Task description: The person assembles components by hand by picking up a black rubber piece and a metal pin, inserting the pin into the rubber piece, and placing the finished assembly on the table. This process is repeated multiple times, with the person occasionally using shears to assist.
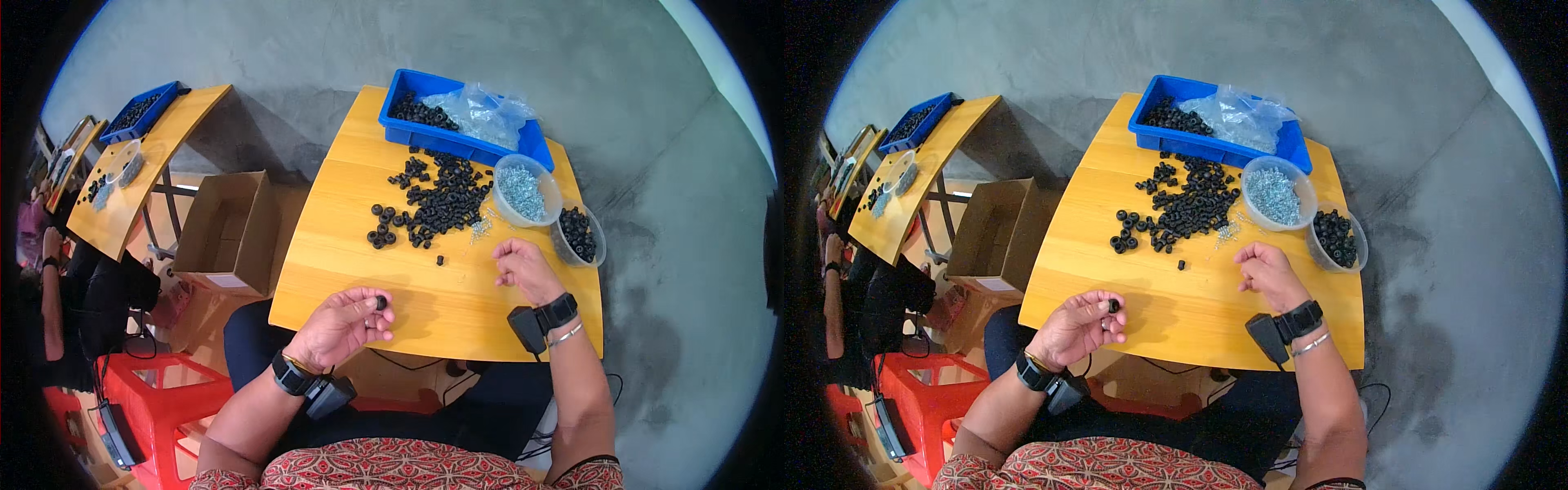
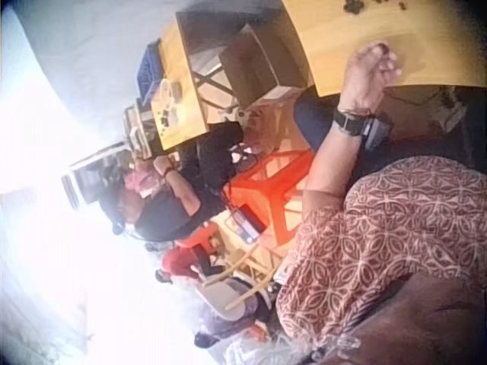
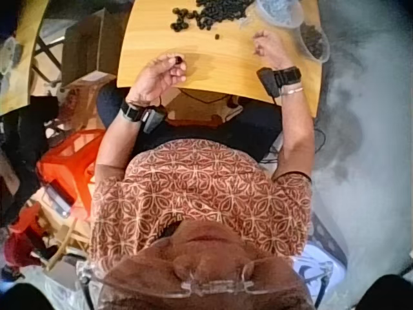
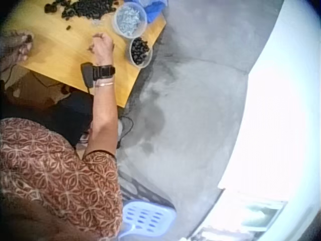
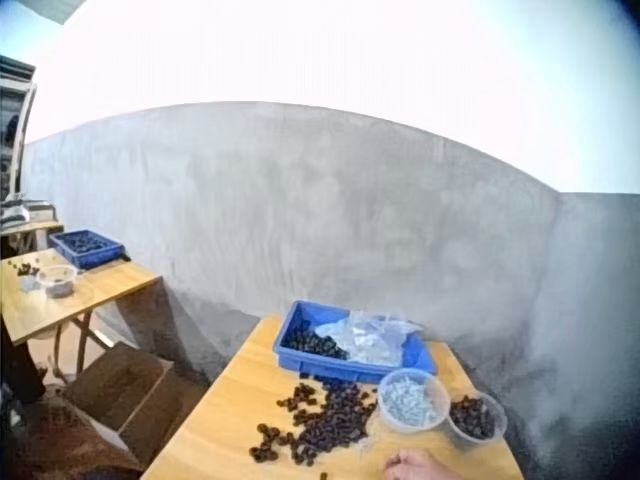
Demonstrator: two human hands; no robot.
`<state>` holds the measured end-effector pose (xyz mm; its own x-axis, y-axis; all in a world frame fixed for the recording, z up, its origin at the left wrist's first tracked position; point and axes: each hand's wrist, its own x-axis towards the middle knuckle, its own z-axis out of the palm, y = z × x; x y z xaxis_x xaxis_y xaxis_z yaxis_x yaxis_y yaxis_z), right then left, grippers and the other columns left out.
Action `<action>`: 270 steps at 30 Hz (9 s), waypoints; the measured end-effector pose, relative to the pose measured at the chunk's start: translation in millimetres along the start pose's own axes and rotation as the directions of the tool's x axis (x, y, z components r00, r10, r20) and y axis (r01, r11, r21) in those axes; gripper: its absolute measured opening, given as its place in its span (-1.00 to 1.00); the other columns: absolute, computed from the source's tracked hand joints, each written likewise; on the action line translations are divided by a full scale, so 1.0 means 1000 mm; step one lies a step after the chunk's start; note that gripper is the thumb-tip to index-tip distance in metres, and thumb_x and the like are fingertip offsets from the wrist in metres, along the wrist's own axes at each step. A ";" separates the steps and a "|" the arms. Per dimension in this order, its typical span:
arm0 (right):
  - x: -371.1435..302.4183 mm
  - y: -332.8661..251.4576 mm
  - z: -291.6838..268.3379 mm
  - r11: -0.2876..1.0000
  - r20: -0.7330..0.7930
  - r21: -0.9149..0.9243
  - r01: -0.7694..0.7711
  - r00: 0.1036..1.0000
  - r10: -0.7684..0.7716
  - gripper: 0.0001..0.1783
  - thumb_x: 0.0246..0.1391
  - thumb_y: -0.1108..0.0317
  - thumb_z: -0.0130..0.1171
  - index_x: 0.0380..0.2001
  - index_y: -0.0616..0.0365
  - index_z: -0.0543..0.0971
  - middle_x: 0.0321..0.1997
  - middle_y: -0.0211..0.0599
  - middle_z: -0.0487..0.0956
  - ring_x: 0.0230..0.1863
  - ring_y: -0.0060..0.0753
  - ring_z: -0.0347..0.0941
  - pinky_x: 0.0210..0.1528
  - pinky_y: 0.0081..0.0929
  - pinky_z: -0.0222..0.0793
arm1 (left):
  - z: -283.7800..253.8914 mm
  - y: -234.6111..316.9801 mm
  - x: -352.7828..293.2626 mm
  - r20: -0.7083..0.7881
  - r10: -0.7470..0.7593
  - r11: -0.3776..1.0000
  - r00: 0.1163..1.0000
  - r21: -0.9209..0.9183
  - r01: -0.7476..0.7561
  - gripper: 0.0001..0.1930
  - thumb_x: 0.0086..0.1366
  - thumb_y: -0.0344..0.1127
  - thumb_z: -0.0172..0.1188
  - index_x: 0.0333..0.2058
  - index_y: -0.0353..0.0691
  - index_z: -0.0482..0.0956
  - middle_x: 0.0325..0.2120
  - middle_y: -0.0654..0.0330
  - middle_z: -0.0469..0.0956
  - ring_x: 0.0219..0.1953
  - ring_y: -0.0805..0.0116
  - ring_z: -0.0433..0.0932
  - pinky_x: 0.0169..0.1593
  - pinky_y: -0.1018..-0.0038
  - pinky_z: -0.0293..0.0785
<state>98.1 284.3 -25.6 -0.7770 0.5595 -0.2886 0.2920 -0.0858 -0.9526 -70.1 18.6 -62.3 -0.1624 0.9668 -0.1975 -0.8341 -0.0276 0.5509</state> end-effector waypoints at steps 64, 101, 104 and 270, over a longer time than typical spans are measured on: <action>-0.078 -0.045 0.097 0.252 0.443 -0.638 0.728 0.614 -0.653 -0.86 -0.10 0.58 0.03 -0.39 0.23 0.39 -0.53 -0.15 0.31 -0.47 -0.11 0.33 -0.48 -0.33 0.27 | 0.055 -0.017 0.007 0.106 0.077 0.985 0.991 0.148 -0.092 -0.76 0.25 -0.44 -0.04 -0.13 -0.40 0.39 -0.30 0.13 0.49 -0.31 0.40 0.50 -0.17 0.47 0.46; -0.056 0.041 0.033 0.569 -0.027 -0.764 0.305 0.865 -0.501 -0.88 -0.01 0.40 0.02 -0.46 0.26 0.41 -0.54 -0.12 0.47 -0.50 -0.16 0.42 -0.43 -0.35 0.32 | 0.019 -0.025 0.012 -0.011 0.006 1.000 1.000 -0.019 -0.006 -0.80 0.24 -0.41 -0.03 -0.19 -0.34 0.43 -0.42 0.19 0.49 -0.38 0.43 0.49 -0.12 0.39 0.48; -0.061 0.032 0.024 0.722 -0.062 -0.614 0.319 0.892 -0.448 -0.86 0.00 0.41 0.01 -0.41 0.29 0.43 -0.61 -0.19 0.46 -0.60 -0.37 0.39 -0.47 -0.54 0.30 | 0.017 -0.024 0.015 0.018 0.020 0.999 1.000 -0.040 -0.019 -0.80 0.24 -0.41 -0.03 -0.18 -0.34 0.42 -0.42 0.19 0.49 -0.38 0.43 0.49 -0.12 0.39 0.48; -0.063 0.014 0.109 0.839 0.116 -0.238 0.490 0.872 -0.476 -0.92 -0.04 0.60 0.06 -0.42 0.26 0.40 -0.50 -0.35 0.49 -0.48 -0.63 0.41 -0.44 -0.68 0.34 | 0.015 -0.035 0.026 0.088 0.127 0.980 0.988 0.145 -0.139 -0.79 0.18 -0.50 0.03 -0.20 -0.41 0.45 -0.35 0.06 0.51 -0.33 0.35 0.50 -0.21 0.50 0.49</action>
<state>90.6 158.0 -31.5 -0.8811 0.4327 0.1909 -0.0032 0.3981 -0.9173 -36.8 48.1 -74.5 -0.2203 0.9739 -0.0539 -0.7180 -0.1245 0.6848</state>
